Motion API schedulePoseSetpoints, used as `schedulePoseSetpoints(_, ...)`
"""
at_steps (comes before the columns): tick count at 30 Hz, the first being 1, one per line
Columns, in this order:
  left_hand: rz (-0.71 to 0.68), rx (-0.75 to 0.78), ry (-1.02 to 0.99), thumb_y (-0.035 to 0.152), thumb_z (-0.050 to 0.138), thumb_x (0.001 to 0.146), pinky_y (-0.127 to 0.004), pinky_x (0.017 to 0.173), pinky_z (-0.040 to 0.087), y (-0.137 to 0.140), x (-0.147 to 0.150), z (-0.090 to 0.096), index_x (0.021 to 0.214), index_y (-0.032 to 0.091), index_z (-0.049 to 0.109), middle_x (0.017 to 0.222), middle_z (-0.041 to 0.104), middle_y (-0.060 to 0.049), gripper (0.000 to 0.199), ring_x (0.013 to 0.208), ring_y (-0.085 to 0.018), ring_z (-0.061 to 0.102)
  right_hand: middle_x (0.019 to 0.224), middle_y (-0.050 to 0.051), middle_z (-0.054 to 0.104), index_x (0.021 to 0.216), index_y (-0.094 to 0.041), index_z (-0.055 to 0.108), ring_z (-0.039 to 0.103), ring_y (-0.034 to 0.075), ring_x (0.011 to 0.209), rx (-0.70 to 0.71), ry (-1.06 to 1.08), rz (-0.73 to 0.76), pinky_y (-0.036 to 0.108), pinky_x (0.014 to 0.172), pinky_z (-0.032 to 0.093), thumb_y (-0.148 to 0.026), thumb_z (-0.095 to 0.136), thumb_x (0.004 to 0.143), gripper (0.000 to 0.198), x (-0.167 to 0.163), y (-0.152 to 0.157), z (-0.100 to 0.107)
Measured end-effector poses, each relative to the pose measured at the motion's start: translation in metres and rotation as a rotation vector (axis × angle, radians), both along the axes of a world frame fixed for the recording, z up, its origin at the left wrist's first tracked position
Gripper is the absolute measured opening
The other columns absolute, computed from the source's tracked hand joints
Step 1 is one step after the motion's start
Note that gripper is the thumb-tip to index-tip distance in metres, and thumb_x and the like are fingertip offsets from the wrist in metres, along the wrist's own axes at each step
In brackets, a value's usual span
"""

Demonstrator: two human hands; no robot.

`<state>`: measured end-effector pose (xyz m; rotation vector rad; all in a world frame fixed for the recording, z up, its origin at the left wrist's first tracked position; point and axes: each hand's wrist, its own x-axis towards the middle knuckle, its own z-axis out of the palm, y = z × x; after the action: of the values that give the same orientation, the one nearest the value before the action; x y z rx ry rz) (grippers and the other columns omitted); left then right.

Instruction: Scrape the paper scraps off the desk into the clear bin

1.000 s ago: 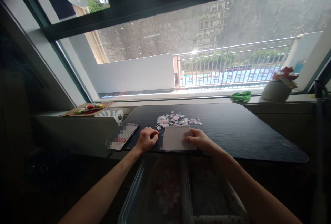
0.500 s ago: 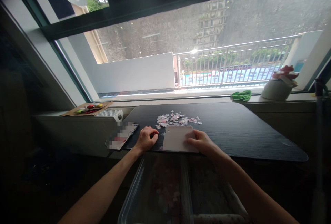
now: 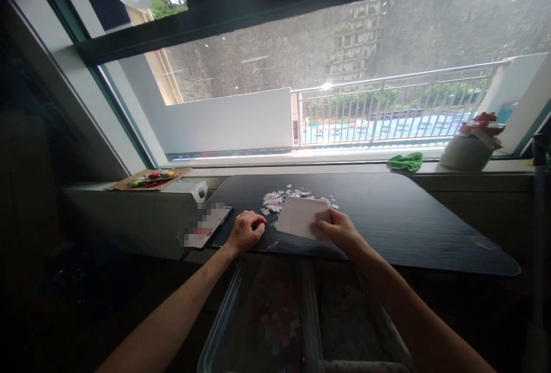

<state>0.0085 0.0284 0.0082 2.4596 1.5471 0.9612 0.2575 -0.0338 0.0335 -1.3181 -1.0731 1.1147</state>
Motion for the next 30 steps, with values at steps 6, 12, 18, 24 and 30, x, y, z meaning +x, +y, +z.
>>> schedulePoseSetpoints(6, -0.002, 0.003, -0.003, 0.019, 0.055, 0.074, -0.035, 0.086, 0.041, 0.001, -0.001, -0.001, 0.074, 0.022, 0.067, 0.072, 0.064, -0.001, 0.013, 0.082, -0.018, 0.057, 0.069, 0.001, 0.069, 0.077, -0.018, 0.065, 0.066, 0.017, 0.063, 0.043, -0.060, -0.096, 0.026, 0.056, 0.054, -0.015, 0.070, 0.058, 0.020, -0.008, 0.022, -0.001)
schedulePoseSetpoints(12, -0.011, -0.001, -0.003, 0.019, 0.055, 0.074, -0.035, 0.086, 0.041, 0.001, -0.001, -0.001, 0.075, 0.021, 0.068, 0.073, 0.064, -0.002, 0.013, 0.083, -0.019, 0.057, 0.070, 0.001, 0.070, 0.076, -0.018, 0.065, 0.066, 0.017, 0.063, -0.012, -0.081, -0.027, 0.026, 0.056, 0.055, -0.013, 0.071, 0.057, 0.020, -0.002, 0.014, 0.002)
schedulePoseSetpoints(18, -0.006, 0.000, 0.006, 0.019, 0.055, 0.074, -0.035, 0.087, 0.040, 0.001, -0.001, -0.001, 0.075, 0.021, 0.068, 0.073, 0.064, -0.002, 0.012, 0.083, -0.019, 0.057, 0.073, 0.001, 0.070, 0.080, -0.018, 0.065, 0.066, 0.017, 0.065, 0.055, -0.092, -0.083, 0.027, 0.058, 0.055, -0.016, 0.071, 0.059, 0.022, -0.002, 0.024, -0.001)
schedulePoseSetpoints(24, -0.005, -0.006, 0.010, 0.020, 0.055, 0.074, -0.035, 0.087, 0.040, 0.000, -0.001, 0.000, 0.076, 0.021, 0.068, 0.075, 0.066, -0.002, 0.013, 0.084, -0.019, 0.057, 0.066, 0.000, 0.069, 0.070, -0.017, 0.066, 0.064, 0.017, 0.064, 0.020, -0.195, -0.059, 0.025, 0.057, 0.052, -0.018, 0.072, 0.058, 0.014, -0.013, 0.033, -0.003)
schedulePoseSetpoints(30, 0.001, -0.010, -0.003, 0.019, 0.055, 0.073, -0.035, 0.087, 0.041, 0.000, 0.000, 0.000, 0.075, 0.022, 0.068, 0.074, 0.066, -0.002, 0.013, 0.083, -0.018, 0.057, 0.068, 0.001, 0.071, 0.072, -0.016, 0.068, 0.064, 0.015, 0.062, -0.068, -0.095, 0.158, 0.024, 0.057, 0.052, -0.018, 0.076, 0.055, 0.019, -0.009, 0.014, 0.002)
